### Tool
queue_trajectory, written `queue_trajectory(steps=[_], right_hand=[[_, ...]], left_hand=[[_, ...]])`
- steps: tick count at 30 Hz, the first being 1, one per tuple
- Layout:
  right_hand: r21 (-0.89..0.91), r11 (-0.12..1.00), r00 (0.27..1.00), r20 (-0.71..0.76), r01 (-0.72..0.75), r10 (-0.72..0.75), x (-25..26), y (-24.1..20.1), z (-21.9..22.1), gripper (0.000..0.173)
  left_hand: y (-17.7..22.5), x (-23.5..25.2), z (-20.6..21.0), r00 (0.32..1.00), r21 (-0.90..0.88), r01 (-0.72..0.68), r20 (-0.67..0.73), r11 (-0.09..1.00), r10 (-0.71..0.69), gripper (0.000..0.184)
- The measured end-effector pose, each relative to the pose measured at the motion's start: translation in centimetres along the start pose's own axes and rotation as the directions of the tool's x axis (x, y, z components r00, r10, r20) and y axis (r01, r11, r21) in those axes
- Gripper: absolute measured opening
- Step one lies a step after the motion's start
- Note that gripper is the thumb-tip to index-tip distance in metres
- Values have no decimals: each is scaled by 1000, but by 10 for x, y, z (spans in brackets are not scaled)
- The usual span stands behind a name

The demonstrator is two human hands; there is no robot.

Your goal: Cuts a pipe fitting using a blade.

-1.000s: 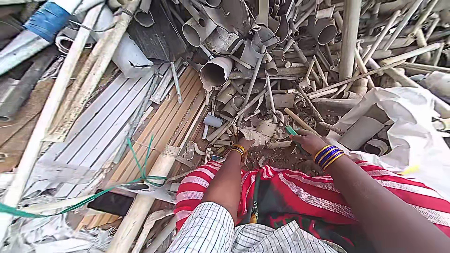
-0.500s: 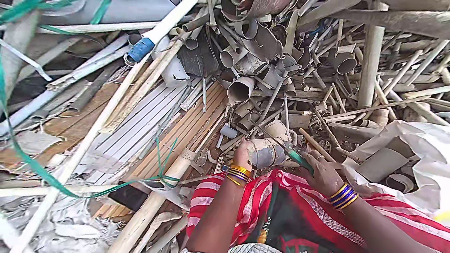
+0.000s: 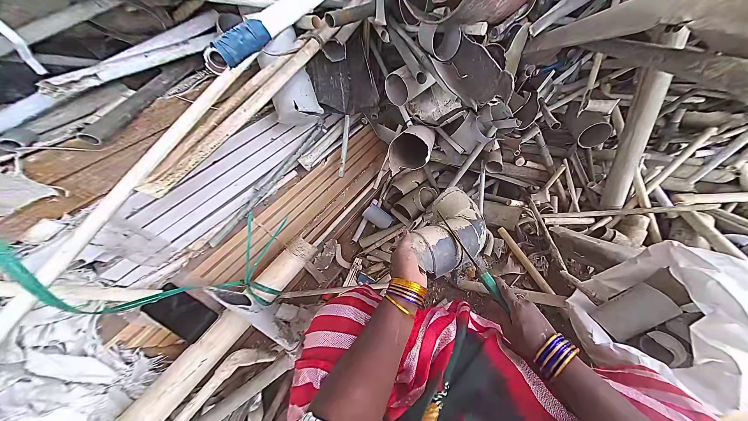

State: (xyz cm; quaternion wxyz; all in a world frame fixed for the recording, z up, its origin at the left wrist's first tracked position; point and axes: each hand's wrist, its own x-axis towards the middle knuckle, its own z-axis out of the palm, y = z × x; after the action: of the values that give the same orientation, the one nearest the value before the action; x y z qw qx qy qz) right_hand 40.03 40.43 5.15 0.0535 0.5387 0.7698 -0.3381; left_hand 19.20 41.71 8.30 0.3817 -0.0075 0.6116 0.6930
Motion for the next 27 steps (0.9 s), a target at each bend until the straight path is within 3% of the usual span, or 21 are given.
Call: queue_trajectory(steps=[4,7,12,14,16,17,18,19,20,21,22,23,24,25,26,27], right_hand=[[-66,997,998,-46,-40,37,1,1,-4,58],[16,999,987,-160,37,-34,3,8,4,56],[-59,997,957,-283,54,-68,3,16,1,54],[-48,981,865,-466,185,-186,3,17,11,52],[-101,953,715,-640,285,-282,6,17,21,53],[-116,951,707,-644,287,-291,6,15,23,54],[-99,965,785,-564,242,-255,3,12,21,55],[-46,989,917,-372,138,-145,-1,5,13,55],[-22,999,980,-194,30,-34,-1,0,4,58],[-19,1000,986,-164,3,-6,-1,-3,0,59],[-21,998,958,-278,62,-65,-3,-1,2,57],[-62,983,861,-475,173,-182,-6,2,8,54],[-151,952,696,-653,267,-299,-6,4,14,53],[-242,916,532,-754,321,-386,-5,3,17,51],[-314,884,416,-793,347,-445,-5,2,19,48],[-360,864,360,-800,352,-480,-4,3,22,48]], left_hand=[[-1,3,1,999,3,-28,45,1000,27,31],[0,1,2,988,111,-114,118,987,100,26],[-1,-1,0,959,244,-245,201,938,198,14],[-1,-2,-1,941,280,-304,235,910,242,9],[-1,-3,-5,917,292,-358,290,887,275,5],[-3,-3,-8,902,292,-390,313,874,298,5],[-6,-3,-11,884,283,-420,343,862,318,6],[-9,-2,-13,865,270,-449,369,851,339,6],[-13,-2,-14,856,257,-459,385,850,345,6],[-14,-2,-14,856,251,-453,391,856,338,7],[-14,-3,-13,861,247,-440,388,863,328,8],[-14,-4,-13,865,242,-433,381,868,326,8],[-14,-5,-14,865,233,-430,382,872,325,8],[-13,-6,-15,859,222,-435,394,873,328,8],[-13,-6,-16,849,220,-445,411,868,331,9],[-15,-6,-17,841,231,-456,427,859,332,12]])
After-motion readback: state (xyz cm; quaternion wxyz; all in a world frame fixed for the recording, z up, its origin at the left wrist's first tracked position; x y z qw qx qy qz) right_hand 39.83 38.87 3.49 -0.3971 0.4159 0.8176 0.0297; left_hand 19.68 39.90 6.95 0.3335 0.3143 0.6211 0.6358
